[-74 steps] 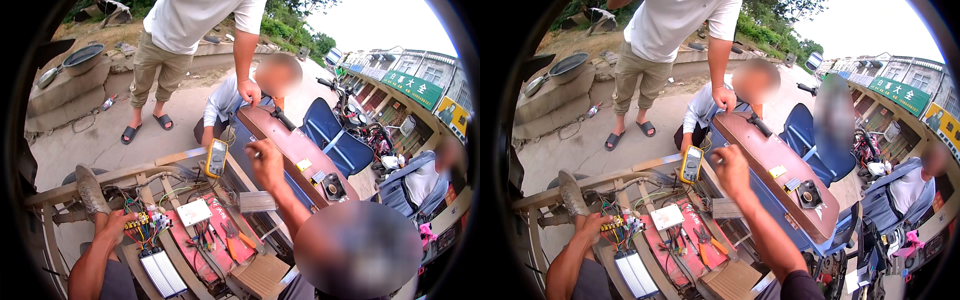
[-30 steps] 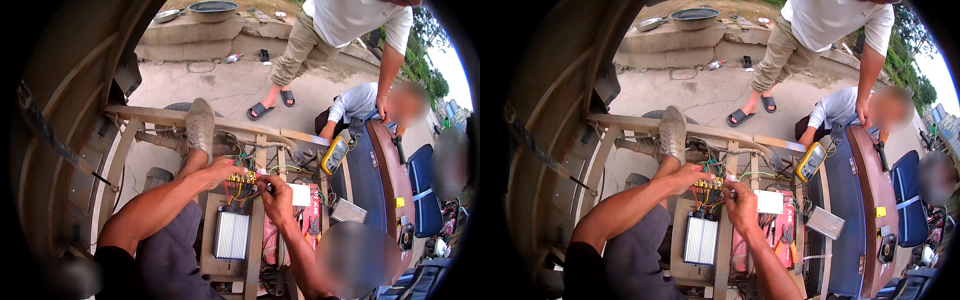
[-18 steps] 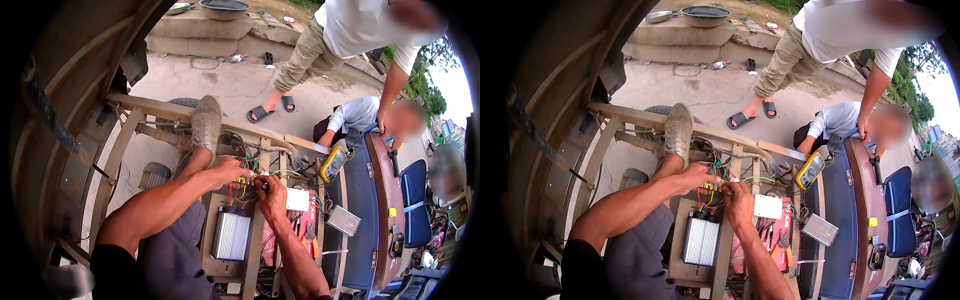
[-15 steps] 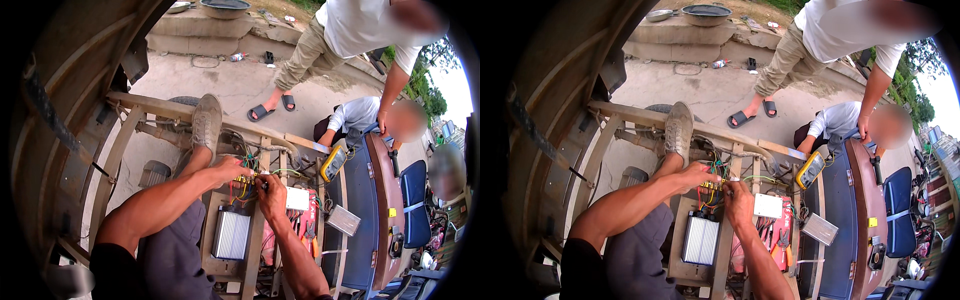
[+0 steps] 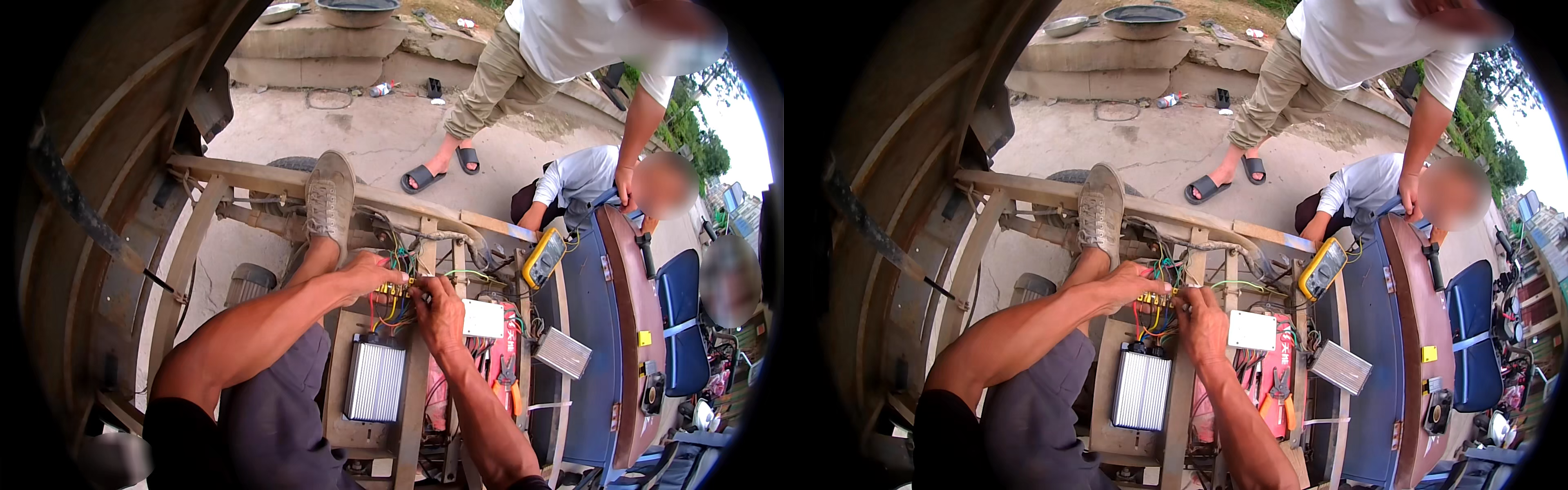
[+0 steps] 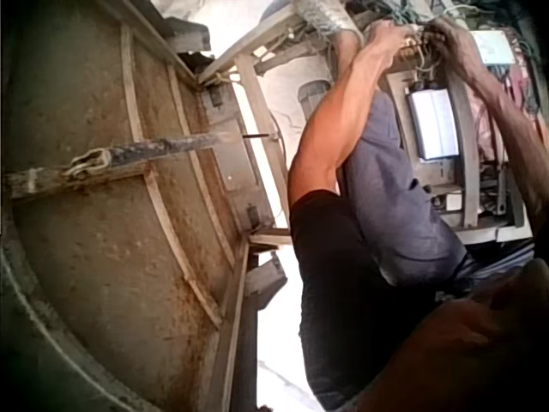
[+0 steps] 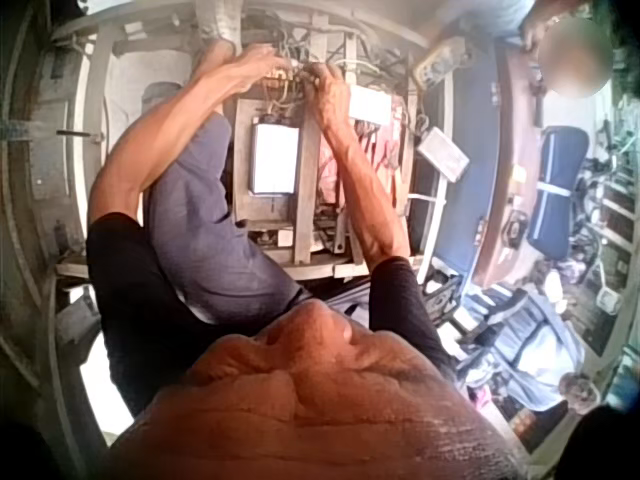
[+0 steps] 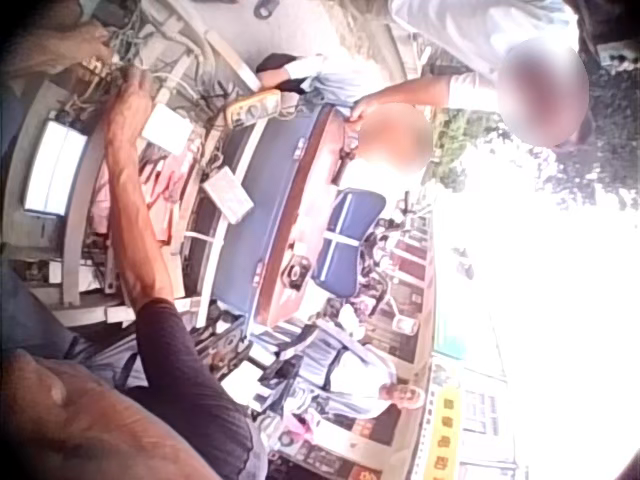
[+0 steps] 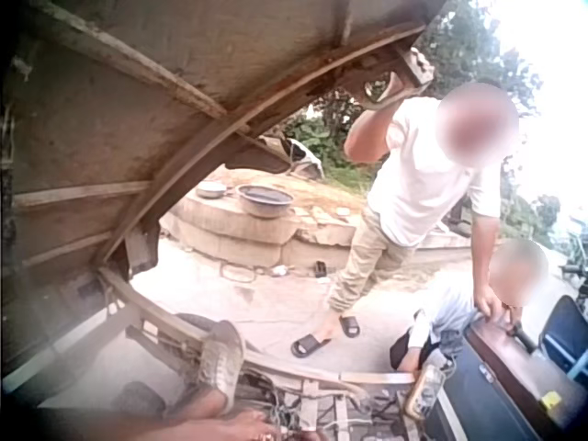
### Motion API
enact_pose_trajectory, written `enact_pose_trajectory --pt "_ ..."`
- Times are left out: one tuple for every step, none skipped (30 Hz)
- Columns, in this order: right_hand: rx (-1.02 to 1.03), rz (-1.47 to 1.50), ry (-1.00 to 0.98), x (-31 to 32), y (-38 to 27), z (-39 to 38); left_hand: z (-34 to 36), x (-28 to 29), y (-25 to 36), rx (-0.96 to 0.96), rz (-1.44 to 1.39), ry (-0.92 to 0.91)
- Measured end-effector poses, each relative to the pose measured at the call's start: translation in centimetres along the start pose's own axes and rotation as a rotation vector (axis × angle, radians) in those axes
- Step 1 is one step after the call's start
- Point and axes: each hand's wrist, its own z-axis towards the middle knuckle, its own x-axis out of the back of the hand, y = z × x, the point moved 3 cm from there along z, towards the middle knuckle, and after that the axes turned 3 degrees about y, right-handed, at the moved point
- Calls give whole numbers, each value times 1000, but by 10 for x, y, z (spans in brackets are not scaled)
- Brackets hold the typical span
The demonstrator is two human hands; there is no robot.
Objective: The person connects and organizes electrical wires within a vehicle chassis by hand, occasionally using a multimeter to check connections while receiving assistance from another person.
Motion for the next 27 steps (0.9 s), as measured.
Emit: enact_pose_trajectory --pt "-1 0 0 1 1 0 0 0 0 0 6 -5" --pt "14 -2 -22 2 1 -1 1 -1 0 0 7 -6" --pt "29 -5 -43 2 2 -2 1 -1 0 -2 5 -9" --pt "32 -4 -46 3 2 -1 1 -1 0 -4 0 -8" --pt "35 11 -57 3 1 0 1 0 -1 -4 -2 -6" --pt "38 25 -68 3 1 1 1 2 -1 -1 6 -2" --pt "38 23 -68 3 1 2 3 2 -2 2 16 -2" --pt "24 22 -85 3 2 3 4 1 -3 1 15 -3" --pt "10 21 -103 3 3 3 4 0 -4 5 8 -5" --pt "11 23 -101 3 2 4 4 0 -4 8 3 -4" --pt "3 2 -105 3 1 4 4 0 -3 7 5 -3" --pt "-6 -19 -109 3 1 5 4 1 -2 2 8 7" --pt "-9 -20 -110 3 2 5 4 -1 -3 0 9 13" --pt "2 -37 -120 3 2 5 3 -1 -3 3 8 11" --pt "13 -55 -129 3 3 5 3 -1 -2 11 8 5" --pt "13 -53 -129 4 2 5 2 1 -1 18 10 4" --pt "32 -21 -128 8 1 5 0 1 0 19 11 6" --pt "51 10 -127 9 0 6 -1 0 1 20 -12 6" --pt "50 9 -128 9 1 5 -2 -1 1 23 -37 4" --pt "72 4 -147 9 1 6 -1 -1 1 24 -38 4" --pt "94 -1 -166 8 2 5 -1 0 1 17 -27 7" --pt "92 0 -164 7 2 6 0 0 1 8 -12 11" --pt "83 -44 -171 5 3 6 0 -1 1 8 -10 10" --pt "74 -88 -177 3 4 6 -1 -2 1 5 -13 20" --pt "75 -88 -176 2 5 7 -1 -2 2 1 -18 31" --pt "70 -107 -166 2 6 6 -1 -2 2 -1 -18 31" --pt "64 -125 -157 2 7 6 0 -2 1 1 -30 19"
